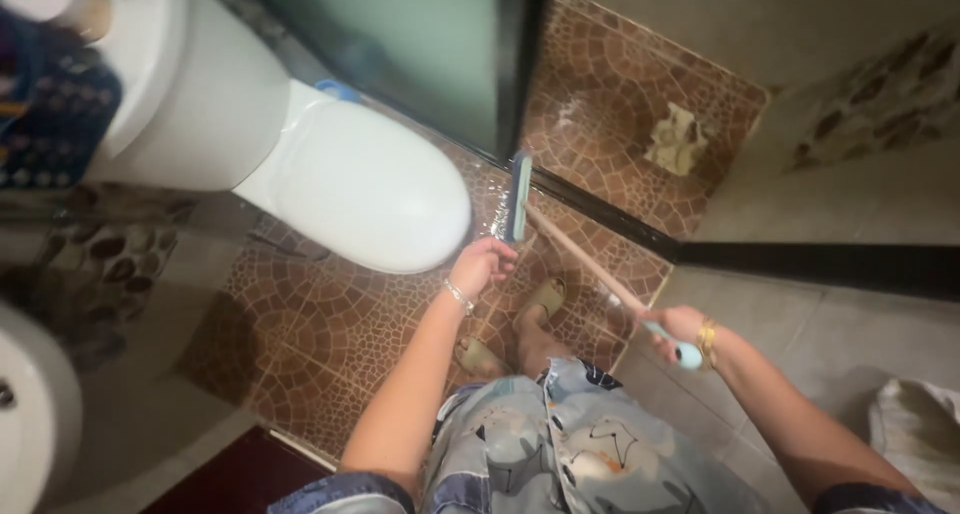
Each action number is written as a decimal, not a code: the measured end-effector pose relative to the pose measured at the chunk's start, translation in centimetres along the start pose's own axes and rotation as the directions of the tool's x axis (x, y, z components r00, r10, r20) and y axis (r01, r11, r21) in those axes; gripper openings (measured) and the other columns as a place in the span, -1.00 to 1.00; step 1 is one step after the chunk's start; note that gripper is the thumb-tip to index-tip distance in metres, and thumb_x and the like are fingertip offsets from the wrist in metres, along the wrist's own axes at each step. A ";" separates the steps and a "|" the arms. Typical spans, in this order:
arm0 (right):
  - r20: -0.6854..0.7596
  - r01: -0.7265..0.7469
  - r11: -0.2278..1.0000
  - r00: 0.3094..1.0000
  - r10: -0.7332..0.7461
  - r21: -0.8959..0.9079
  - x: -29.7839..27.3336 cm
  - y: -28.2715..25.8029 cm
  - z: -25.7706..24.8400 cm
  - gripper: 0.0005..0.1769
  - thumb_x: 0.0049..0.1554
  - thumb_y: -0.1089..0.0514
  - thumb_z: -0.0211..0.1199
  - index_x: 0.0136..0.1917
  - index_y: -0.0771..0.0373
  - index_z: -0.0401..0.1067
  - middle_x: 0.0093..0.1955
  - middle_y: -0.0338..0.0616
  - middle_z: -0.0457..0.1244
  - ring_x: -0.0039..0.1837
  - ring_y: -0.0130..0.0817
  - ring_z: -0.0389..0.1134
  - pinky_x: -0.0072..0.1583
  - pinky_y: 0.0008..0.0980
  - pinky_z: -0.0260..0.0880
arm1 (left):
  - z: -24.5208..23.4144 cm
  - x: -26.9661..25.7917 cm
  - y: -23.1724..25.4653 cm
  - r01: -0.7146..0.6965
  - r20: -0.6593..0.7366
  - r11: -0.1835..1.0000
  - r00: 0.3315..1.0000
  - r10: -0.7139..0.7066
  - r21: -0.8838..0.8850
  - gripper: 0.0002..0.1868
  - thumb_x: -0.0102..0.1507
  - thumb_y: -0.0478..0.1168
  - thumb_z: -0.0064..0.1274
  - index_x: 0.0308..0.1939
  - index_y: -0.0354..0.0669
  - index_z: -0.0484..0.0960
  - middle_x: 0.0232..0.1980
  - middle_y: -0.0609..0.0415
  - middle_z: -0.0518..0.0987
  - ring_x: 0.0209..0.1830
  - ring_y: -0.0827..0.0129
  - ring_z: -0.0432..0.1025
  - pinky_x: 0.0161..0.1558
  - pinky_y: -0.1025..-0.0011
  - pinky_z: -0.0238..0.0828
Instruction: The person is scrubbing the bathroom floor around the toilet using a brush and water.
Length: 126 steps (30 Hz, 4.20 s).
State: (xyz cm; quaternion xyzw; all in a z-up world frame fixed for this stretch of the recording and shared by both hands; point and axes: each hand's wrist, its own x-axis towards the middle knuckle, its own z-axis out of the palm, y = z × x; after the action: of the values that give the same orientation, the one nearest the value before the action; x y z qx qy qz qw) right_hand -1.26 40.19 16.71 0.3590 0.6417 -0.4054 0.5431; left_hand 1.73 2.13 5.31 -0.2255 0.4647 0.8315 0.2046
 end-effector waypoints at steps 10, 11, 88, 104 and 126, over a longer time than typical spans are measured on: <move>-0.085 0.082 0.656 0.972 -0.219 -0.750 -0.1 -7.8 6.6 -0.59 0.25 -0.07 0.15 0.22 0.25 0.37 -0.39 -0.15 0.24 -0.48 -0.37 0.23 -0.44 -0.27 0.27 | -7.2 -5.6 -1.7 -0.048 -0.206 0.996 0.978 0.033 -0.069 -0.67 0.08 -0.52 -0.20 -0.20 -0.21 0.60 -0.10 0.05 0.65 -0.22 0.40 0.51 -0.23 0.45 0.50; -0.063 0.113 0.673 0.971 -0.231 -0.731 -0.5 -10.8 8.1 -0.59 0.25 -0.07 0.10 0.23 0.23 0.35 -0.40 -0.11 0.24 -0.49 -0.33 0.20 -0.45 -0.24 0.23 | -7.4 -5.3 -1.3 -0.051 -0.244 0.994 0.969 0.025 -0.099 -0.68 0.10 -0.50 -0.20 -0.19 -0.19 0.60 -0.09 0.06 0.64 -0.23 0.40 0.51 -0.23 0.46 0.50; 0.537 0.515 -0.382 0.842 0.057 -0.767 19.5 7.5 19.5 -0.57 0.24 -0.13 0.16 0.29 0.06 0.44 -0.12 -0.16 0.34 -0.20 -0.41 0.34 -0.08 -0.27 0.41 | -0.8 -30.0 -18.9 -0.410 -0.772 0.855 0.635 0.017 -0.318 -0.77 0.32 -0.35 -0.16 -0.04 -0.13 0.60 -0.03 0.09 0.66 -0.14 0.42 0.53 -0.09 0.40 0.51; -0.191 -0.025 0.856 0.978 -0.087 -0.516 0.9 18.4 10.6 -0.49 0.25 0.06 0.15 0.46 0.05 0.28 -0.26 -0.09 0.26 -0.42 -0.33 0.20 -0.40 -0.27 0.25 | -7.7 -23.5 -14.4 -0.318 -0.351 0.912 0.911 0.218 -0.260 -0.73 0.27 -0.41 -0.21 -0.05 -0.17 0.56 -0.04 0.06 0.64 -0.18 0.39 0.52 -0.15 0.40 0.50; -0.422 0.162 0.783 0.767 -0.483 -0.601 4.0 27.2 16.9 -0.43 0.19 0.01 0.19 0.40 0.22 0.22 -0.06 0.27 0.36 -0.08 0.13 0.44 -0.04 -0.04 0.46 | 0.0 -20.8 -12.8 -0.162 -0.150 0.981 0.978 0.146 -0.104 -0.74 0.26 -0.43 -0.19 -0.04 -0.20 0.56 -0.04 0.01 0.64 -0.20 0.42 0.51 -0.16 0.44 0.49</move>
State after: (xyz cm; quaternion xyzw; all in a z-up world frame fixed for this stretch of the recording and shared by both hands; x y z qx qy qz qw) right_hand 29.50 36.13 7.82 0.1749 0.9105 -0.1804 0.3284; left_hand 25.70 5.60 8.29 -0.2585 0.4453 0.8522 0.0925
